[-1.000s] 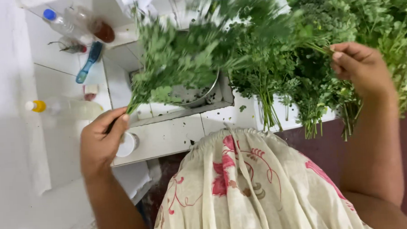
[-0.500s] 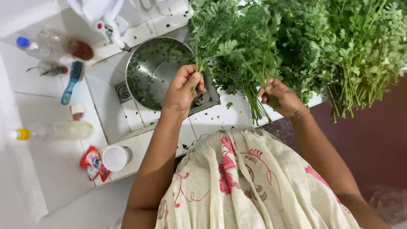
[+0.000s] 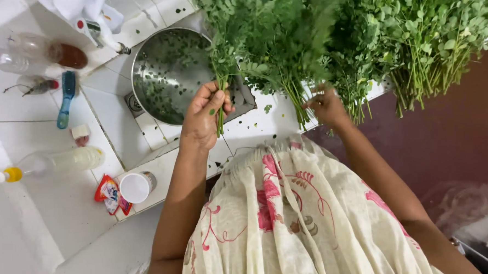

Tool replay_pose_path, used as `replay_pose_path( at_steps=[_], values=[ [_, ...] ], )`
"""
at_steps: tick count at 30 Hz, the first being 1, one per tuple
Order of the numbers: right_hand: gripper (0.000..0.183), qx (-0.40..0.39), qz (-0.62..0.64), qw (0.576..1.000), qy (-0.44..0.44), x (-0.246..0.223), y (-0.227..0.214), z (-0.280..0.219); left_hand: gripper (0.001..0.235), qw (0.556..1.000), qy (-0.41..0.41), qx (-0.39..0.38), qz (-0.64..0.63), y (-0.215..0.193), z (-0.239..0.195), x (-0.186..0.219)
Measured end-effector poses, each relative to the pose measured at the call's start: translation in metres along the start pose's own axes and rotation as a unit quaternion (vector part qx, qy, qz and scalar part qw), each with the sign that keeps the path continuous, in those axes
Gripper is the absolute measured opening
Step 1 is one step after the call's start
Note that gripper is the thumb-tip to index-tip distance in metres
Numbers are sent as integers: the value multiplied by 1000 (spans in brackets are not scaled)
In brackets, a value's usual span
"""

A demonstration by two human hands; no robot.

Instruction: Washing bunches of leafy green vegetables in a bowl of water

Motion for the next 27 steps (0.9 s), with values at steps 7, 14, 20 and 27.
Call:
replay_pose_path(
  at_steps=[7,14,20,27],
  values=[
    [39,65,-283,949,120,53,-24,9,21,999,36,4,-17,-11,-1,3],
    [41,103,-363,925,-49,-21,-17,-13,17,995,57,36,79,-42,0,-29],
    [21,73,-169,977,-109,-70,12,-10,15,990,55,45,119,-35,-6,-39],
    [21,115,-155,980,-38,-54,-10,-13,14,998,-62,22,-5,32,-5,-20]
  ],
)
Point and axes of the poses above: each hand's wrist, its own z-axis towards the middle knuckle, its own y-axis out of the palm, x = y × z, the point moved 7 cm from there along z, towards the middle knuckle, and after that the axes turned 13 degrees about z, right-handed, at the moved point
